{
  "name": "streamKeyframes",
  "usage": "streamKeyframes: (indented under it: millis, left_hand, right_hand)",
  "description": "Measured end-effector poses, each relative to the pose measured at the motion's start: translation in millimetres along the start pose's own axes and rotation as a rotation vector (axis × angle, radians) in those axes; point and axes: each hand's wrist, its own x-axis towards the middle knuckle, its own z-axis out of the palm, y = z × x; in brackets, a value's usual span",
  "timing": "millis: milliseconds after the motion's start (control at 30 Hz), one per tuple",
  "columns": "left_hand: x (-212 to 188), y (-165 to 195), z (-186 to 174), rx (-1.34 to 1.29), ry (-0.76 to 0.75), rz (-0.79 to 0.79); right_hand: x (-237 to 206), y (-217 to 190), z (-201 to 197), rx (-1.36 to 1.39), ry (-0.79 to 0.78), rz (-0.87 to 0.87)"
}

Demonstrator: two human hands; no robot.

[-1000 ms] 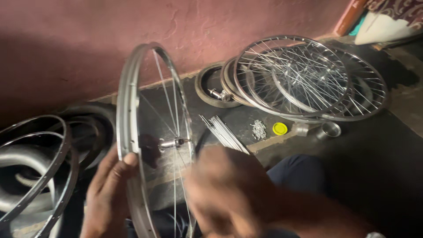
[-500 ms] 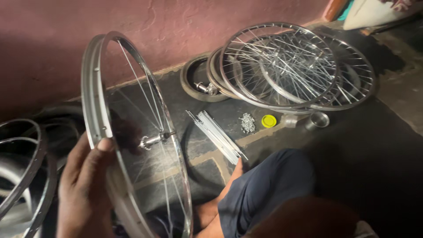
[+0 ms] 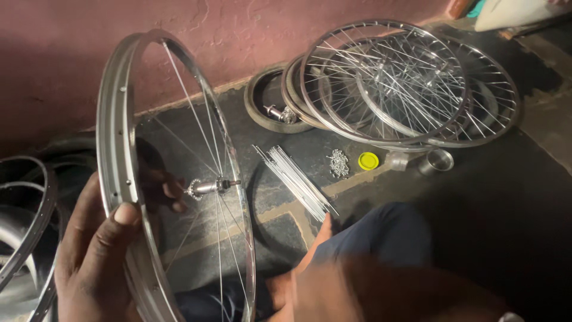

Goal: The person sits on the floor lacing a bicycle wheel, threading spokes through the hub flange and inserting them into the rim holes, tightening and arranging the spokes by hand while turning the rim. Finished spoked wheels and inner tubes lie around the work area.

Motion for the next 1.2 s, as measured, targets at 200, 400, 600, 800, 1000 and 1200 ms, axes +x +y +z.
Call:
streamKeyframes:
  millis: [200,400,600,800,1000,1200]
  left_hand:
    - [-9.5,-16.7,-8.4,0.092,0.028,0.047]
    - [0.6,-46.2,-50.6,0.22,-0.076,-0.004]
    - [54.1,-170.3,-141.1,-0.297,-0.514,0.129]
    - [87.6,-200.1,-209.9,-0.579,-0.855,-0.005]
    - [38.9,-77.7,-90.8,-0.18,-0.318,0.024]
    - [0.1,-15.0,-27.4,-0.049,0.028,0.014]
  right_hand:
    - [-144.7,194.1,-34.8,-0.622,-0.262,0.917]
    - [-326.8,291.8,-82.0,-0.927,-0.381,1.213]
    - [-383.0,314.2,-71.7,-1.056,-0.505,1.132]
    - [-365.0,319.4,-49.9,-1.153,-0.571,1.236]
    - [-339.8,325.7,-43.6,-1.131,-0.379,1.145]
    - [-266.4,313.9,-10.7,-0.859,0.0,0.85]
